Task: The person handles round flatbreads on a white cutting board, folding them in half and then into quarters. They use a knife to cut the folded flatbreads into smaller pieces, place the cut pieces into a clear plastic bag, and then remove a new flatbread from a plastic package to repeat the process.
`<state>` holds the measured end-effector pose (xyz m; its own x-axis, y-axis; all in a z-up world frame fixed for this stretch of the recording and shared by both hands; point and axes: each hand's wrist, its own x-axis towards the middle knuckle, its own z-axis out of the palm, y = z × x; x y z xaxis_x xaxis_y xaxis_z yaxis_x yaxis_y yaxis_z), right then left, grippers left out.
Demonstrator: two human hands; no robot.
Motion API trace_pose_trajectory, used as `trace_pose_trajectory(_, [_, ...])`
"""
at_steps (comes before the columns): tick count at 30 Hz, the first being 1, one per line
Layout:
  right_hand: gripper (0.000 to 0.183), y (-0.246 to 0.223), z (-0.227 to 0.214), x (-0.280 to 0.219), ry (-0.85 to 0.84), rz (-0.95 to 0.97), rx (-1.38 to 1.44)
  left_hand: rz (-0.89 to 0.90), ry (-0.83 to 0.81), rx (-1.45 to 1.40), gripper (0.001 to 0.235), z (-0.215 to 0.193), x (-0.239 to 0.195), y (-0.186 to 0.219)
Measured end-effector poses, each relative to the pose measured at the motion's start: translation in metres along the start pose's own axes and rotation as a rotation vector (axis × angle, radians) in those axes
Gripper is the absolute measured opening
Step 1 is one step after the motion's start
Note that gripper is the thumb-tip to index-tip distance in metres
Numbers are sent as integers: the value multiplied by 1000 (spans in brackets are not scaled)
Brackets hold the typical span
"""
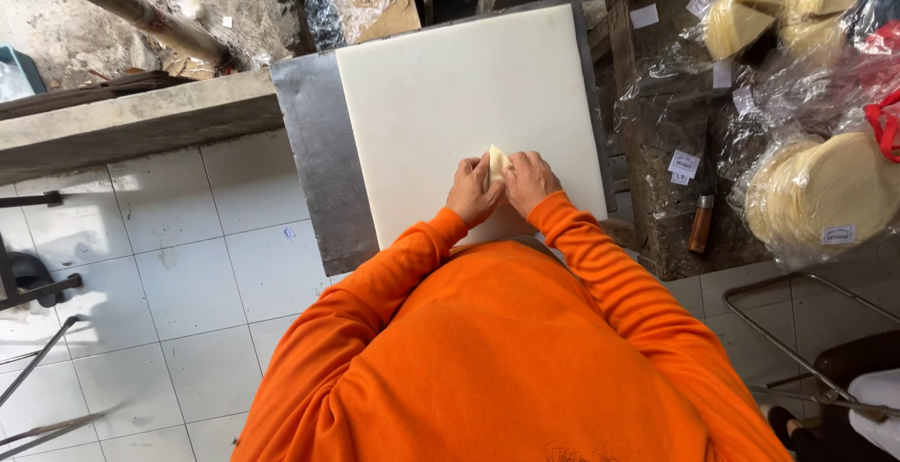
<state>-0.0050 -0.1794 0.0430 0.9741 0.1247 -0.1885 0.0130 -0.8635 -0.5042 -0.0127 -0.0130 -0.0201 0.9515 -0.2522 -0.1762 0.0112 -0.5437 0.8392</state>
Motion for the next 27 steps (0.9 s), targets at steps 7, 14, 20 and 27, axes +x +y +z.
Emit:
trace_pose_trajectory(7, [28,69,-7,1,245,-119,164,-10,14,-57,65,-10,0,-9])
trace_pose_trajectory(14, [22,284,-99,1,647,352,-124,-156,36,-424,57,-36,-14,-23])
trace_pose_trajectory(20, [31,335,-132,8,479,363,-27,-264,362,-286,49,-55,-38,0])
trace_pose_trajectory(27, [79,372,-118,37,836,763,-360,-297,582,-274,44,-70,-63,42])
